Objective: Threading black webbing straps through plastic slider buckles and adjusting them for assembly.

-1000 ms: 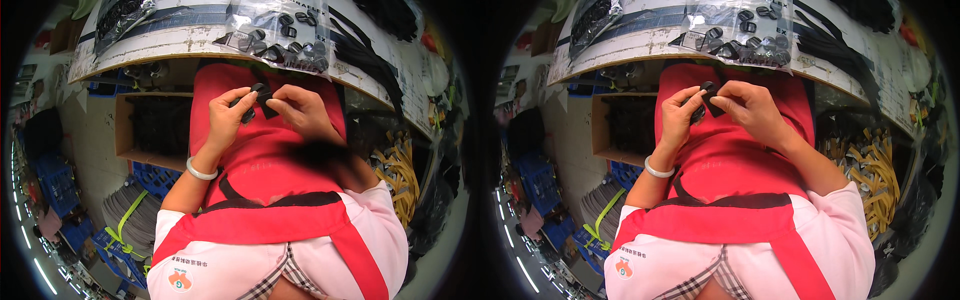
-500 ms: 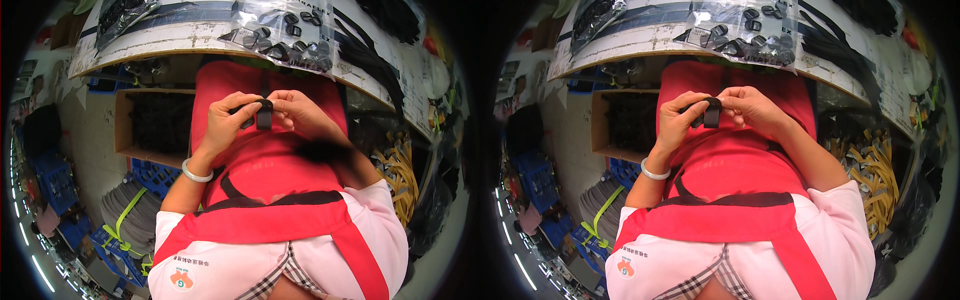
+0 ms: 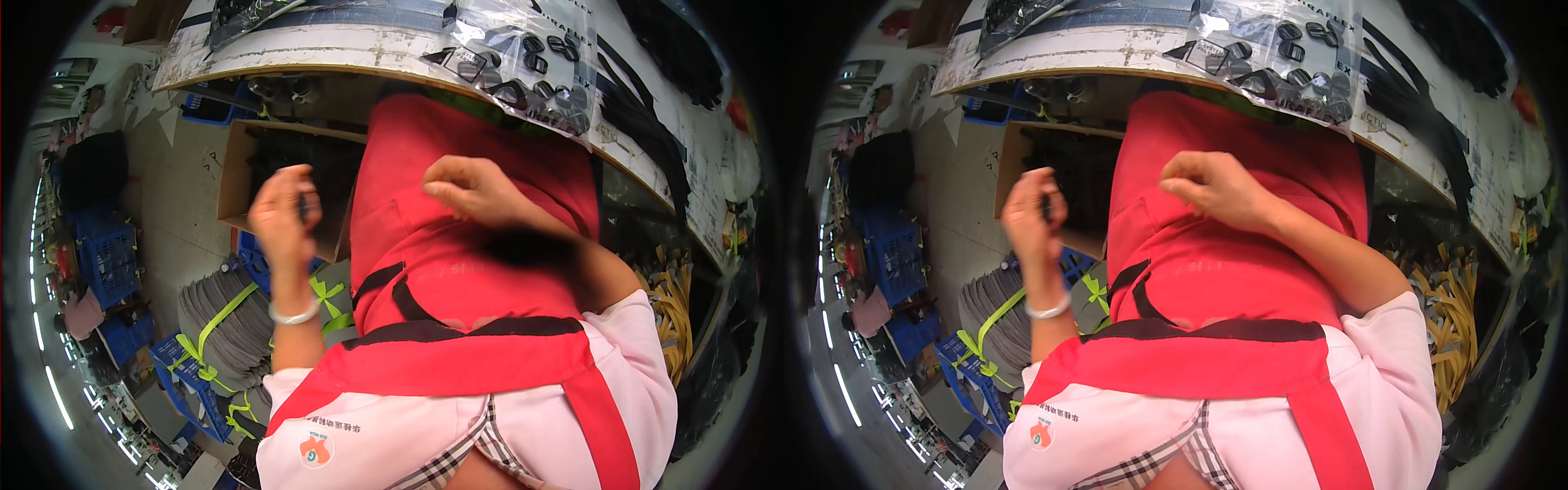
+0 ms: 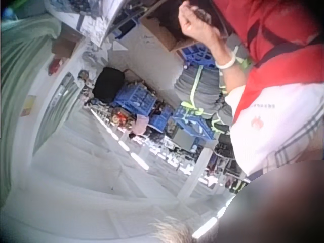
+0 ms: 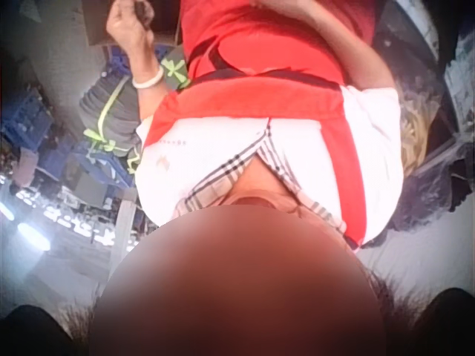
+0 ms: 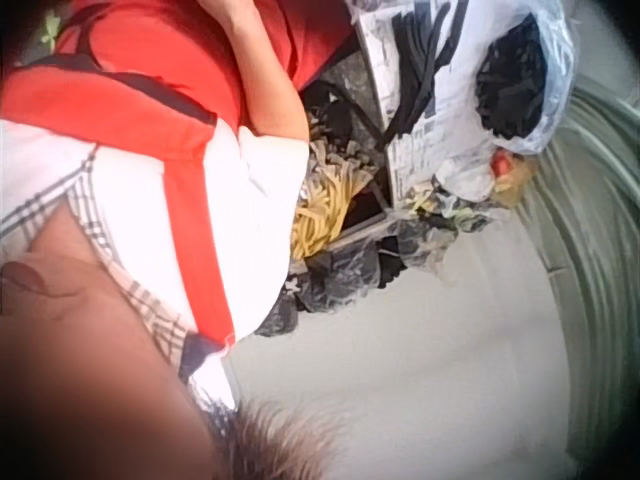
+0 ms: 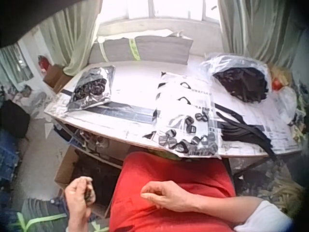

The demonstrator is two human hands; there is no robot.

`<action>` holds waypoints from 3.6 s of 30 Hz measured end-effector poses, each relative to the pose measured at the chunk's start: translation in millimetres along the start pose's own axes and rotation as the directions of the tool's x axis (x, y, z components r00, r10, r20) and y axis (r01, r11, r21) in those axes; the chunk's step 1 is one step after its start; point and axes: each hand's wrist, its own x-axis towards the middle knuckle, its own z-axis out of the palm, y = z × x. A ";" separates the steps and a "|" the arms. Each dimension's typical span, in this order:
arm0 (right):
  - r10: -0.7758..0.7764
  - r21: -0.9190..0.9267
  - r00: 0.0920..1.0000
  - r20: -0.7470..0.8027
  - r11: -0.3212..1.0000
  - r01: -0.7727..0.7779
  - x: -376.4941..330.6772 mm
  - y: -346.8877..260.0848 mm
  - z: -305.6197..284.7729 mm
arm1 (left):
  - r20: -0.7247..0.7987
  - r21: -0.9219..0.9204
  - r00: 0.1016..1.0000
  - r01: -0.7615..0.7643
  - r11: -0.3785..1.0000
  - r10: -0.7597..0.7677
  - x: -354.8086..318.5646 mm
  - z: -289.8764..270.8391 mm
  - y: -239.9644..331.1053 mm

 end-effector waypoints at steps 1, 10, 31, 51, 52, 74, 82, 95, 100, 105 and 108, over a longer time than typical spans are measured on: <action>0.032 -0.042 0.999 0.020 0.999 -0.031 -0.7 -8.6 7.5 | -0.043 0.036 0.998 0.046 0.998 -0.045 -6.2 28.1 -15.9; 0.176 0.268 0.984 0.000 0.948 -0.169 -9.7 7.0 -7.2 | 0.289 0.086 0.956 0.032 0.996 -0.056 -6.9 113.7 -62.0; -0.324 -0.843 0.877 -0.354 0.517 -0.149 16.5 138.7 -144.7 | 0.580 -0.076 0.614 0.695 0.715 -0.535 7.6 117.4 -86.9; 0.004 0.271 0.971 -0.238 0.961 0.062 -18.9 61.2 -54.7 | 0.399 0.102 0.802 0.443 0.891 -0.444 3.9 146.0 -91.1; -0.018 0.291 0.967 -0.254 0.952 0.094 -22.4 63.5 -52.4 | 0.406 0.082 0.813 0.423 0.902 -0.418 3.2 151.4 -92.2; -0.699 -0.794 0.405 -0.590 0.409 -0.451 12.4 -2.3 -358.0 | 0.638 0.003 0.515 0.742 0.671 -0.573 3.3 155.1 -98.1; -0.745 -0.871 0.470 -0.472 0.314 -0.377 16.6 -18.1 -390.7 | 0.635 0.040 0.512 0.726 0.686 -0.579 6.1 151.2 -95.0; -0.368 -0.359 0.713 -0.597 0.917 0.173 -107.6 -156.7 -115.4 | 0.463 0.136 0.816 0.320 0.938 -0.345 4.8 158.6 -46.7; -0.009 0.245 0.959 -0.283 0.966 0.081 -70.3 -41.7 -71.5 | 0.461 0.103 0.854 0.217 0.971 -0.240 -1.9 174.3 -24.7; 0.103 0.421 0.950 -0.296 0.906 0.032 -58.2 -23.7 -57.9 | 0.485 0.158 0.873 -0.033 0.987 -0.049 -6.6 167.5 -37.1; 0.119 0.506 0.943 -0.311 0.861 0.058 -54.1 -18.5 -56.0 | 0.486 0.196 0.874 -0.126 0.972 0.015 -8.6 167.0 -39.0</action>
